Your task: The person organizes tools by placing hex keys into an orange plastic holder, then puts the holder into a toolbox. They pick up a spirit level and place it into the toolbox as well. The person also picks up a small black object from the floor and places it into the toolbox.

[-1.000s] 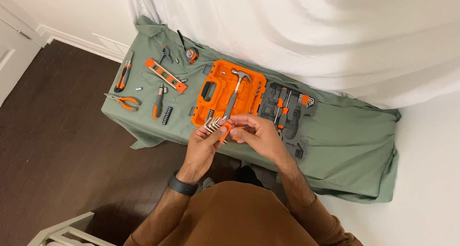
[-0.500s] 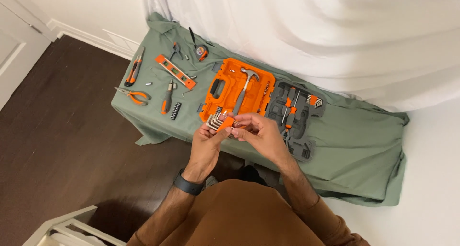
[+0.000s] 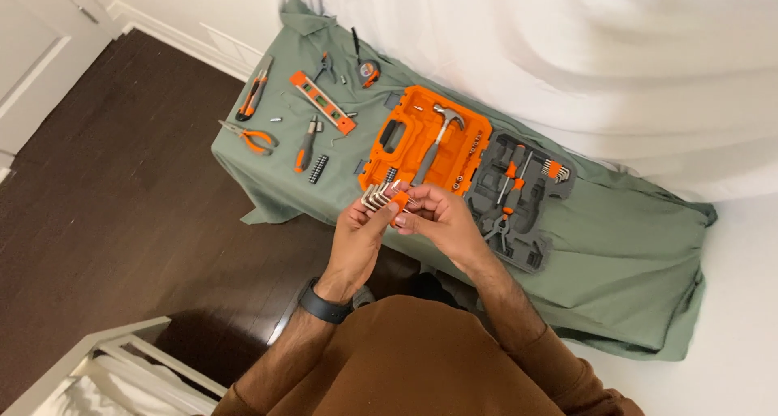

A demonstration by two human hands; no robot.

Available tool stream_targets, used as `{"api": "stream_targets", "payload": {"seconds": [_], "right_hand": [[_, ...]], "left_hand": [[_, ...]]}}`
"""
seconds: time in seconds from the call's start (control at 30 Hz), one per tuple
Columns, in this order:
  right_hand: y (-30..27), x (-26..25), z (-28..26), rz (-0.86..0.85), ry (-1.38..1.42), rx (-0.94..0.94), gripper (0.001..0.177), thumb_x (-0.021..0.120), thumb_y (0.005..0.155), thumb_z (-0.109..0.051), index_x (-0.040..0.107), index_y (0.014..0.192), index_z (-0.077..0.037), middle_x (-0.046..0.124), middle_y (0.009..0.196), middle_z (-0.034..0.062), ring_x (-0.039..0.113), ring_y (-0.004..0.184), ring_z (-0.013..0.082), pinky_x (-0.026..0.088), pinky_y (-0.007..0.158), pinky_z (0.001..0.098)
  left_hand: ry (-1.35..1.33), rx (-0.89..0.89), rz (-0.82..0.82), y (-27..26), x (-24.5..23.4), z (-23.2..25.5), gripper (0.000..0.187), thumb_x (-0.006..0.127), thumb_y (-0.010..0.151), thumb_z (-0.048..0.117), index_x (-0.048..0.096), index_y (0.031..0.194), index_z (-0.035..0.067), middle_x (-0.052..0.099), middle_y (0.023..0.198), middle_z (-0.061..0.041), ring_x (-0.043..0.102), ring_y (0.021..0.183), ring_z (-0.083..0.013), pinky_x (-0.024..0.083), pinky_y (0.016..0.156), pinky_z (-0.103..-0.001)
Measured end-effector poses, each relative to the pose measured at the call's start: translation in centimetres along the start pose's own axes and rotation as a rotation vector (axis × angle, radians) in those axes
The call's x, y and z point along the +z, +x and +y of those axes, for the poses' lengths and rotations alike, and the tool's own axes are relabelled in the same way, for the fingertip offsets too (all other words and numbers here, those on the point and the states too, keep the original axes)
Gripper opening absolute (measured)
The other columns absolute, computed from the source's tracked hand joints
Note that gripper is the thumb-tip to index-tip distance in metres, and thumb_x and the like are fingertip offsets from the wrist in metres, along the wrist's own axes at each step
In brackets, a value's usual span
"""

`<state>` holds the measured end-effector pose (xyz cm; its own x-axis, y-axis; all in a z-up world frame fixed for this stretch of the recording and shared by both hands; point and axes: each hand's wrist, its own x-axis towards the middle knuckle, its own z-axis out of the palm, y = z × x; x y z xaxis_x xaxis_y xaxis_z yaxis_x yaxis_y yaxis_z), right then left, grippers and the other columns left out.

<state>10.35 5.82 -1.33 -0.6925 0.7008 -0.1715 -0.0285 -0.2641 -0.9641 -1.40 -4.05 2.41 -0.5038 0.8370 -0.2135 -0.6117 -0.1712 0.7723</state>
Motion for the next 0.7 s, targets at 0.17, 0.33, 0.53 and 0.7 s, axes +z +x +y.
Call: {"api": "stream_targets", "payload": {"seconds": [0.17,0.33,0.53,0.7], "right_hand": [[0.2,-0.1,0.7,-0.038,-0.021,0.019,0.034,0.082,0.082,0.004,0.064,0.111,0.008,0.068,0.088,0.0154,0.071,0.079,0.0179,0.069,0.073,0.0406],[0.4,-0.2,1.5,-0.094,-0.062,0.032,0.031,0.081,0.082,0.005,0.065,0.109,0.008,0.067,0.086,0.0137,0.071,0.079,0.0173,0.069,0.073,0.0411],[0.1,0.7,0.1,-0.101,-0.095,0.036,0.029,0.081,0.084,0.002,0.066,0.108,0.009,0.069,0.084,0.0162,0.071,0.076,0.0177,0.069,0.071,0.0384],[0.2,0.8,0.9,-0.055,-0.098,0.01,0.027,0.081,0.087,-0.002,0.066,0.106,0.01,0.071,0.083,0.0188,0.069,0.074,0.0162,0.068,0.068,0.037]], "left_hand": [[0.024,-0.007,0.055,-0.5,-0.2,0.8,0.02,0.073,0.093,0.007,0.074,0.106,-0.008,0.074,0.088,-0.012,0.063,0.08,-0.0101,0.056,0.091,-0.03],[0.007,-0.032,0.125,-0.5,-0.6,0.6,0.021,0.072,0.096,0.013,0.076,0.098,-0.007,0.071,0.077,-0.01,0.06,0.077,-0.0082,0.057,0.091,-0.031],[-0.054,-0.062,0.164,-0.4,-1.2,0.6,0.021,0.075,0.093,0.016,0.078,0.097,-0.005,0.077,0.088,-0.013,0.066,0.081,-0.0124,0.057,0.088,-0.031],[-0.068,-0.1,0.172,-0.1,-2.0,-0.3,0.024,0.077,0.092,0.021,0.079,0.096,-0.003,0.078,0.088,-0.012,0.068,0.077,-0.0122,0.058,0.083,-0.029]]}}
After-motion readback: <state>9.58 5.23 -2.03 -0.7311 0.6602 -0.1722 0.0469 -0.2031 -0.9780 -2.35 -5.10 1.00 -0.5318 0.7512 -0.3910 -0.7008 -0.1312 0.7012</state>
